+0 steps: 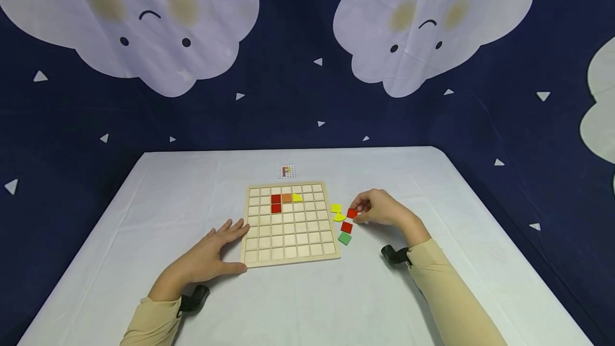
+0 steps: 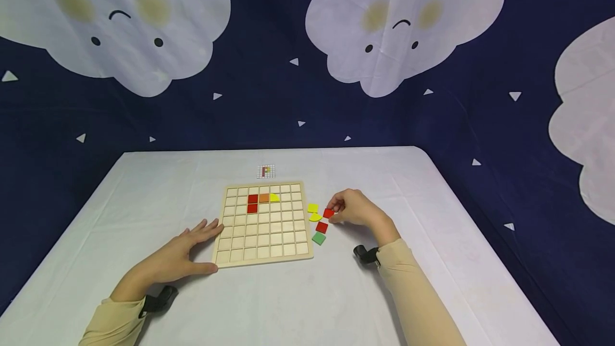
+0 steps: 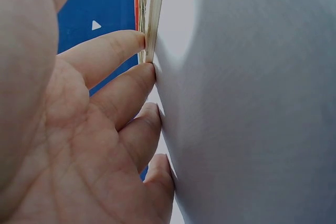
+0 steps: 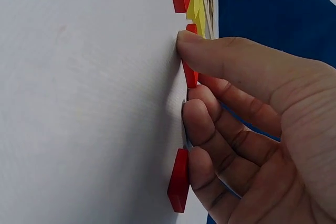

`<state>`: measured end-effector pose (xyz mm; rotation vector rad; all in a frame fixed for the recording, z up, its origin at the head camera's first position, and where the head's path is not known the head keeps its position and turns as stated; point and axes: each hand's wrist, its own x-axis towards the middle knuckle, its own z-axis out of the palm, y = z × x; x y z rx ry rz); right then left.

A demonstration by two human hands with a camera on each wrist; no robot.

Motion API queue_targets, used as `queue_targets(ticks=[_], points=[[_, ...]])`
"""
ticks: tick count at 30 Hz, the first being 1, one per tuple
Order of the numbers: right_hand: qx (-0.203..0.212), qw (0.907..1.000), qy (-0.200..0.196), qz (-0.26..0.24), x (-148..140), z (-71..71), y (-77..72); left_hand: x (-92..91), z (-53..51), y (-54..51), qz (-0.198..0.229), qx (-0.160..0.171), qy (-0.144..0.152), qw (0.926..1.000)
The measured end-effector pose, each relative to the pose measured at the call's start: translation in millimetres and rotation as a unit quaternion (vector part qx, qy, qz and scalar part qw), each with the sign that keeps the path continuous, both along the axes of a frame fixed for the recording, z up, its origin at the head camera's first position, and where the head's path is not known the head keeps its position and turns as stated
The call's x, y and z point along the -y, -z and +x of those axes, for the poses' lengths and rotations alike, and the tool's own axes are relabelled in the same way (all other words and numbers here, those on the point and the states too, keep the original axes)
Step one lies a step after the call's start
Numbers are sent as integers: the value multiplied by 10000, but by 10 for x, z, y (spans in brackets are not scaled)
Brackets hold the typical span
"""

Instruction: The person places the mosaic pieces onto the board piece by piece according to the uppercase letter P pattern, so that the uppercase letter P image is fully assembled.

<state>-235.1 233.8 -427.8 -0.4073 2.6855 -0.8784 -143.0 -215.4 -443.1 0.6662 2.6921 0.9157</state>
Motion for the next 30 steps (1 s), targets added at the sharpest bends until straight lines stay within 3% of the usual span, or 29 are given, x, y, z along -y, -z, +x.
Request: queue_targets(ticks=[17,30], points=[[5,10000,-8,-32,-5,-18,15,-2,-5,-2,20,4,2,10000],[-53,9997,-11,-250,36,-50,-67,5,-4,5,26,-27,-4,10000]])
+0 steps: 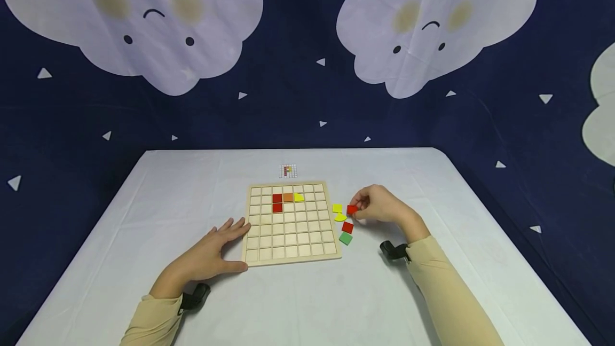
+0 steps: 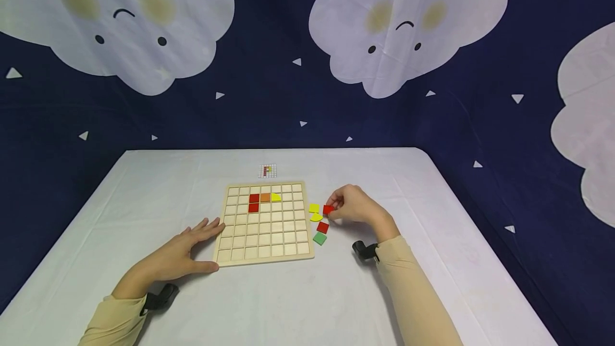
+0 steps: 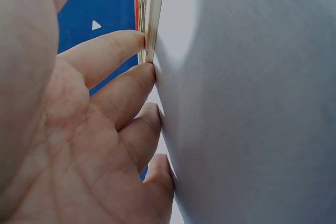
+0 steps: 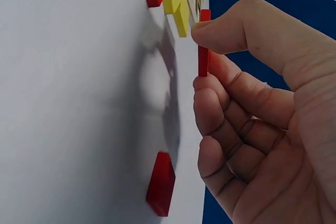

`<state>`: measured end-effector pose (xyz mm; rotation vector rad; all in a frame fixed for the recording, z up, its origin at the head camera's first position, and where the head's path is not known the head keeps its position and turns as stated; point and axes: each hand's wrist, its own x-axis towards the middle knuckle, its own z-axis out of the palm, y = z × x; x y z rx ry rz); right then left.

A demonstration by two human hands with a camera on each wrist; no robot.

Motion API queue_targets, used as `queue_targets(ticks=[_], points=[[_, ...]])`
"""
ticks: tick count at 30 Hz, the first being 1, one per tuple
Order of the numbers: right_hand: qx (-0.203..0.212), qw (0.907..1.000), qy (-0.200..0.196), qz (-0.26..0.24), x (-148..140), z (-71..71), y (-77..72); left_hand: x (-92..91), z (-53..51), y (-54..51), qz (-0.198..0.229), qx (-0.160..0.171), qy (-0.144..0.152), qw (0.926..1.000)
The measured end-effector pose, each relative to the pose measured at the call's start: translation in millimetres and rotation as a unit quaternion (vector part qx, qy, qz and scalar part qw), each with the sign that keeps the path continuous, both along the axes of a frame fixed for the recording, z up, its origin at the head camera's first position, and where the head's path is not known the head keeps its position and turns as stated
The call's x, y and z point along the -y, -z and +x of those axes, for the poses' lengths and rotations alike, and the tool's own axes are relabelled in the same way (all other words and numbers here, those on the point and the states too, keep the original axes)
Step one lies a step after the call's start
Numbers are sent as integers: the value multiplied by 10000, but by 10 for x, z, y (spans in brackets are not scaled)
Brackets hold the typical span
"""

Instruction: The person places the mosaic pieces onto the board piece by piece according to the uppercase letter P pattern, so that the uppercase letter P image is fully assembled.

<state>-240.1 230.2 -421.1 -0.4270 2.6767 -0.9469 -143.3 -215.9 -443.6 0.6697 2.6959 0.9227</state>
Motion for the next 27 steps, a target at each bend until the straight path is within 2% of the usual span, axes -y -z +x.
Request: queue_targets(ticks=[11,16,27], points=[[-267,9995,-133,-73,137,-48,-79,2,-3,-1,5,-12,7,10000],[-277,9994,-143,-142,275,-75,-92,8,-4,7,1,-37,7,10000],[-387,9979,-433,-281,617,-119,-152,4,-3,10,3,-14,14,10000]])
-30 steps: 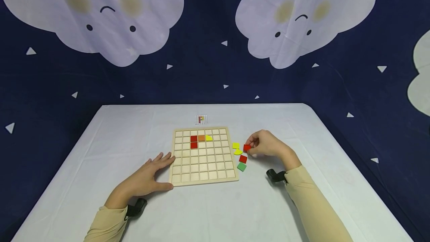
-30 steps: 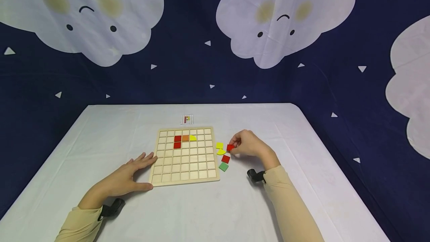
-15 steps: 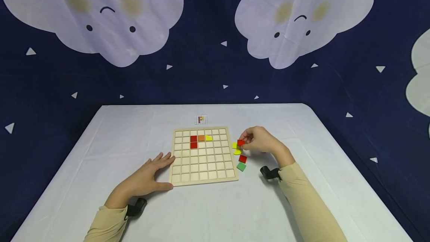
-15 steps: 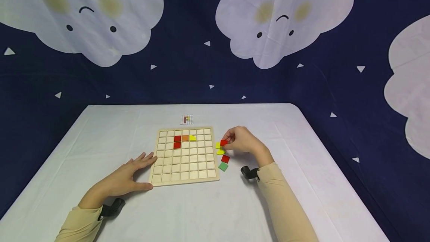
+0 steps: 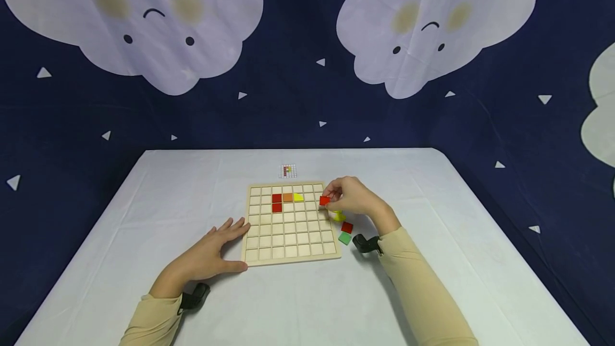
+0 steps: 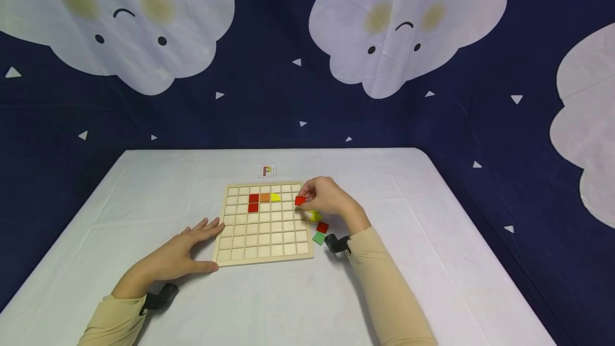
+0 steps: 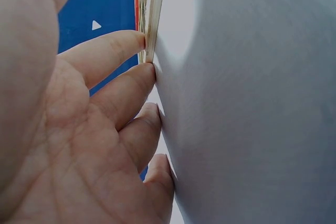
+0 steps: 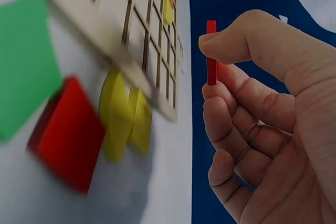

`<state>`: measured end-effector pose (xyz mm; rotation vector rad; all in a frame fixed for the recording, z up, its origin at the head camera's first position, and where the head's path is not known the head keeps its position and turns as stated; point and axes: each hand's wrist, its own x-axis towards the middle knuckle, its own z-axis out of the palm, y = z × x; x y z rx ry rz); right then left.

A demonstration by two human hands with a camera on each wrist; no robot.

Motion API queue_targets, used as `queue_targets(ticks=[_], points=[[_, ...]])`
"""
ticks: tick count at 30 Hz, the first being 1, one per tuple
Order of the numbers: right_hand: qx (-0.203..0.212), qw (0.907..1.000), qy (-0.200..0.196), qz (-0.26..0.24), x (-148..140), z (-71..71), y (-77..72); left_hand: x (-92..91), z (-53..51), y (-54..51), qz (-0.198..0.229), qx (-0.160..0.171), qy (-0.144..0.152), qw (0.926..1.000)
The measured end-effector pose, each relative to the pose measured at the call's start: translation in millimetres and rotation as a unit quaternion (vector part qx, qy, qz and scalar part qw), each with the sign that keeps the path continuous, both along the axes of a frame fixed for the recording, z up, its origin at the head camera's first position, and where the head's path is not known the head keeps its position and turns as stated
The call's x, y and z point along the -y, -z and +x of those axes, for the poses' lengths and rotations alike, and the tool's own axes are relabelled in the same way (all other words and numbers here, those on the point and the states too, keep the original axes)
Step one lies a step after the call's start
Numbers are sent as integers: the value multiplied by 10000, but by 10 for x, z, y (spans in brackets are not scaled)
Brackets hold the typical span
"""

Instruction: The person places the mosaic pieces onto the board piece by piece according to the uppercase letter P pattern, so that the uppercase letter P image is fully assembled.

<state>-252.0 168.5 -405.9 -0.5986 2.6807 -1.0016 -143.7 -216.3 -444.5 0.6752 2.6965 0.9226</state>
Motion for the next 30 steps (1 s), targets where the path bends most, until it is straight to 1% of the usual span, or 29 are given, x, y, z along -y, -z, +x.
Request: queue_targets(ticks=[7,13,18,25,30], points=[[-71,9997,-217,-66,171,-34,20,-3,2,-2,0,-9,5,10000],[40,9993,-356,-143,319,-50,51,-9,8,-9,-18,-5,-30,10000],[199,9989,-377,-192,451,-43,63,-11,9,-12,-32,-11,-46,10000],[64,9976,-668,-184,622,-41,97,-8,7,-19,-33,31,-86,10000],[42,9970,-748,-207,746,-17,93,-12,5,-14,-63,-1,-65,10000]])
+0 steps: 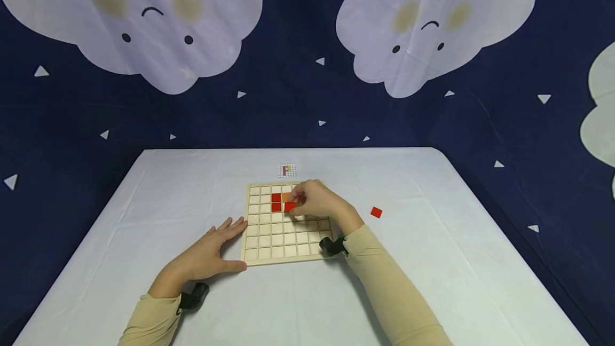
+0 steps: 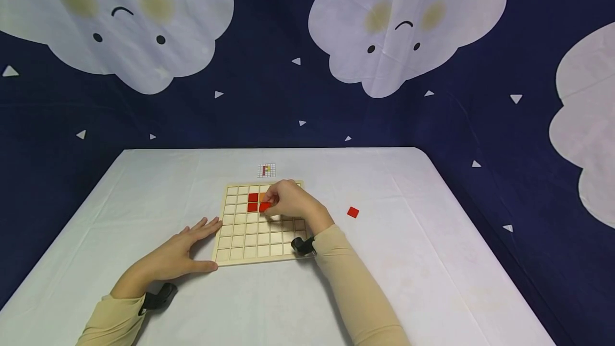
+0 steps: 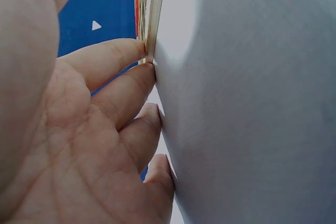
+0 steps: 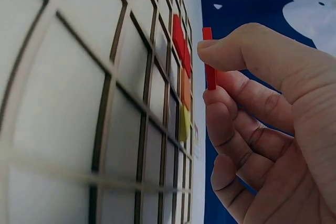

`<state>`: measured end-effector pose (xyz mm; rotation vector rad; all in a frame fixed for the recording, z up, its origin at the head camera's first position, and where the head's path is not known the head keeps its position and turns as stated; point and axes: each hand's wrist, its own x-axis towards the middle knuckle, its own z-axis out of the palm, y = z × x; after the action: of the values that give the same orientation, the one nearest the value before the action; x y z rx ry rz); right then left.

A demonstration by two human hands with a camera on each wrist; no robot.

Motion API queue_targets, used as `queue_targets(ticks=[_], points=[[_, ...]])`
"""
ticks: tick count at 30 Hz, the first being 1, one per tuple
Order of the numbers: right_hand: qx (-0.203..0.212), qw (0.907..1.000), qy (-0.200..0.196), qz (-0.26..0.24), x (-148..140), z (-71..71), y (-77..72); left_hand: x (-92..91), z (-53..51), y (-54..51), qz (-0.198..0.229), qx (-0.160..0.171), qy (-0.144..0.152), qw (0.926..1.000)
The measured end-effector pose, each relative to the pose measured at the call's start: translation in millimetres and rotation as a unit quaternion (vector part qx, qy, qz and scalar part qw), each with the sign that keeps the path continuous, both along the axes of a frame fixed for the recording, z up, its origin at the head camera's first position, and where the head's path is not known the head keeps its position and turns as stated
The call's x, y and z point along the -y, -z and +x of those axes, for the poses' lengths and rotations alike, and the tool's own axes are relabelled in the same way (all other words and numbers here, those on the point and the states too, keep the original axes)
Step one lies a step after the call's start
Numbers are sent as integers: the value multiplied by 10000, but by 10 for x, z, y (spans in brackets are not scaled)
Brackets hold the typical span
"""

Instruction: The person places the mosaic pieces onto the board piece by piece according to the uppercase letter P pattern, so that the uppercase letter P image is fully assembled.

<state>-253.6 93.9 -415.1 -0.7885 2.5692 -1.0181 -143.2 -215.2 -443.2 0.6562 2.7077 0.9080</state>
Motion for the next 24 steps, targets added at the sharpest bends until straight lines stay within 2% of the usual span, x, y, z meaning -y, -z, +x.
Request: queue_targets(ticks=[5,13,24], points=[[73,9999,-92,1,100,7,11,2,-2,-4,-2,-45,34,10000],[-107,9996,-203,185,217,25,39,4,1,-12,12,-44,58,10000],[-90,9989,-238,398,309,62,48,10,2,-14,32,9,47,10000]])
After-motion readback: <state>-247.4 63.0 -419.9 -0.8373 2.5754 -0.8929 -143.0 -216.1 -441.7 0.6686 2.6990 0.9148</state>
